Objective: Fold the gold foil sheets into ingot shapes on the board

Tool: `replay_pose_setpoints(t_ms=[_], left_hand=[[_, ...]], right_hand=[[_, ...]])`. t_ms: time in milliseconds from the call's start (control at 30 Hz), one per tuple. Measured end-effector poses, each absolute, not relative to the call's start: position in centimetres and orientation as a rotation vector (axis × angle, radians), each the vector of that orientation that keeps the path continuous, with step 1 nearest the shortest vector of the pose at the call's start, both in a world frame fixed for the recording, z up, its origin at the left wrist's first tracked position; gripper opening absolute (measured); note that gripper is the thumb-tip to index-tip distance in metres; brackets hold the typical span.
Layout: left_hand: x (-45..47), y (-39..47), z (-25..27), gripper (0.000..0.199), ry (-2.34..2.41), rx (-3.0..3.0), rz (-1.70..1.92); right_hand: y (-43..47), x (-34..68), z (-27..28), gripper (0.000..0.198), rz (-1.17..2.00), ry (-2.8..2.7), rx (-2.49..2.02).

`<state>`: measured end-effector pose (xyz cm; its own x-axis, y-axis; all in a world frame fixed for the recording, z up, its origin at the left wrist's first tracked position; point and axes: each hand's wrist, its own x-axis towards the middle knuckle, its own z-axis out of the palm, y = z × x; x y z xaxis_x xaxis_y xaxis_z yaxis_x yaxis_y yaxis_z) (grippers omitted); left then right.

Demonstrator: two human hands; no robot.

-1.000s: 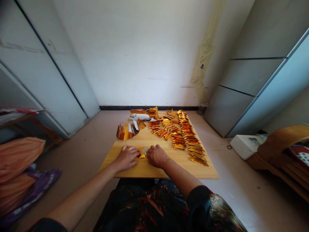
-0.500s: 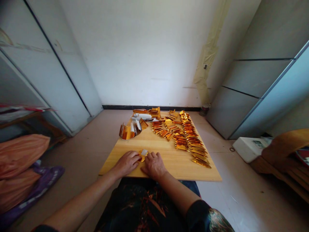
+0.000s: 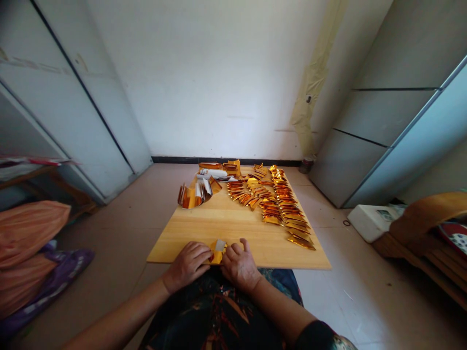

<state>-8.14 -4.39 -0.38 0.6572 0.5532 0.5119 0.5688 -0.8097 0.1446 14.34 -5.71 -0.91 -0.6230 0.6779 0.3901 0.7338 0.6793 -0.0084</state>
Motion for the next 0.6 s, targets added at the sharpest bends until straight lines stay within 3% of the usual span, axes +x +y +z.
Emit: replay_pose_setpoints(t_ms=[100, 600], left_hand=[[-7.96, -4.53, -0.26, 0.012, -0.948, -2.825, -0.888], [-7.8, -4.82, -0.14, 0.019, -0.949, -2.825, -0.886]], right_hand=[[-5.84, 14.06, -1.2, 0.01, -0.207, -2.453, -1.087], [-6.59, 14.53, -0.89, 0.012, -0.026, -2.36, -1.125]])
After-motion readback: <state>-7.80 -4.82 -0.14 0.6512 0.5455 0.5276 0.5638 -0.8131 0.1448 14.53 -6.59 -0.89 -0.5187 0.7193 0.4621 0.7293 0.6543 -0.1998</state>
